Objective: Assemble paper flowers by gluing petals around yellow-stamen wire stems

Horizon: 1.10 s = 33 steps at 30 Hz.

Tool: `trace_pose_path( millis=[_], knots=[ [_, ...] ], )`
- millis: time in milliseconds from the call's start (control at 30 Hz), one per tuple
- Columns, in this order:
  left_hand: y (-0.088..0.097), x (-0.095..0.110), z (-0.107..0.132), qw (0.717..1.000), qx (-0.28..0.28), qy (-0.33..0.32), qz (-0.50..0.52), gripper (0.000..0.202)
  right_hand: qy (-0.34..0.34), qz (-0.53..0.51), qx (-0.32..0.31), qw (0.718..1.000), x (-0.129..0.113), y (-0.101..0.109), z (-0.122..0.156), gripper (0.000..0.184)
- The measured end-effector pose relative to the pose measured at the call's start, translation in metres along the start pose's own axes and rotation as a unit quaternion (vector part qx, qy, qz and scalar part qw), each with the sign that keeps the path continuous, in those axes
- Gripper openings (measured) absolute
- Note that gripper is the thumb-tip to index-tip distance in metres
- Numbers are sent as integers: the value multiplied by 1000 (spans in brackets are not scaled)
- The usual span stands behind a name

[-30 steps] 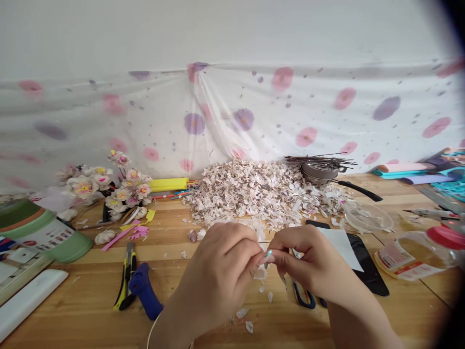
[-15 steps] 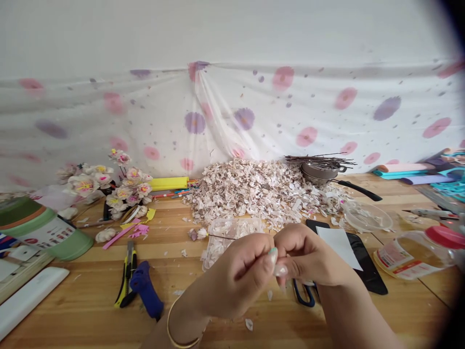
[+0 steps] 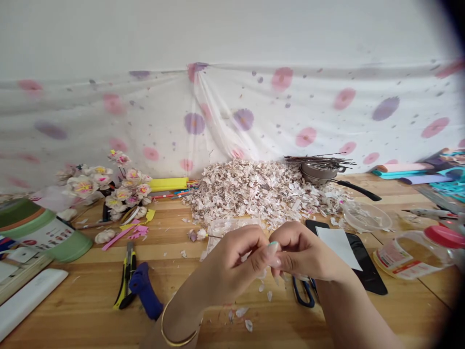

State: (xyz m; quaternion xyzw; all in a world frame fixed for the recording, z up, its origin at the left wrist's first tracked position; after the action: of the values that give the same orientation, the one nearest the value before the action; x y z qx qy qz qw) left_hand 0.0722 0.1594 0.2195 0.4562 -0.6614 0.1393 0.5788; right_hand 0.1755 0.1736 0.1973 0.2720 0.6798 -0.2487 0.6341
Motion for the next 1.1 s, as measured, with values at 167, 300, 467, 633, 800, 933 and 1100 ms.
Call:
trace_pose_path(
  millis=[167,300,467,633,800,933,1100],
  knots=[
    [5,13,5,989,2,-52,-140,42,10,109,33,993,-4,-1,2,35],
    [-1,19,7,996,-39,-85,-10,42,32,33,-34,998,0,-17,-4,36],
    [1,14,0,984,-1,-77,158,41,6,-159,-42,986,14,-21,-12,38],
    [17,2,-3,982,119,-87,121,36,83,-334,-112,932,16,-28,-22,32],
    [31,15,6,947,242,-191,-85,14,157,-504,-288,799,1,-51,-23,43],
    [24,29,8,927,218,-242,-186,15,147,-551,-320,756,-5,-60,-23,49],
    [20,38,10,912,200,-256,-249,25,126,-576,-300,749,-5,-63,-21,50]
  ],
)
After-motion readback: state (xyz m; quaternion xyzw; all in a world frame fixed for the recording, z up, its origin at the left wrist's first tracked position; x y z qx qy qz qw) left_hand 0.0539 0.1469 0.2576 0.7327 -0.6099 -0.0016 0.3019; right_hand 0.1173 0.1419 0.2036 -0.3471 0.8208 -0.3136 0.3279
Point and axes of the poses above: each hand's wrist, its own z-axis away from the middle knuckle, its own y-axis out of the back of the hand, x = y × z, the point moved 7 cm from there along -z, towards the middle knuckle, and after that the axes turned 3 degrees about -x, right-handed, at the moved point
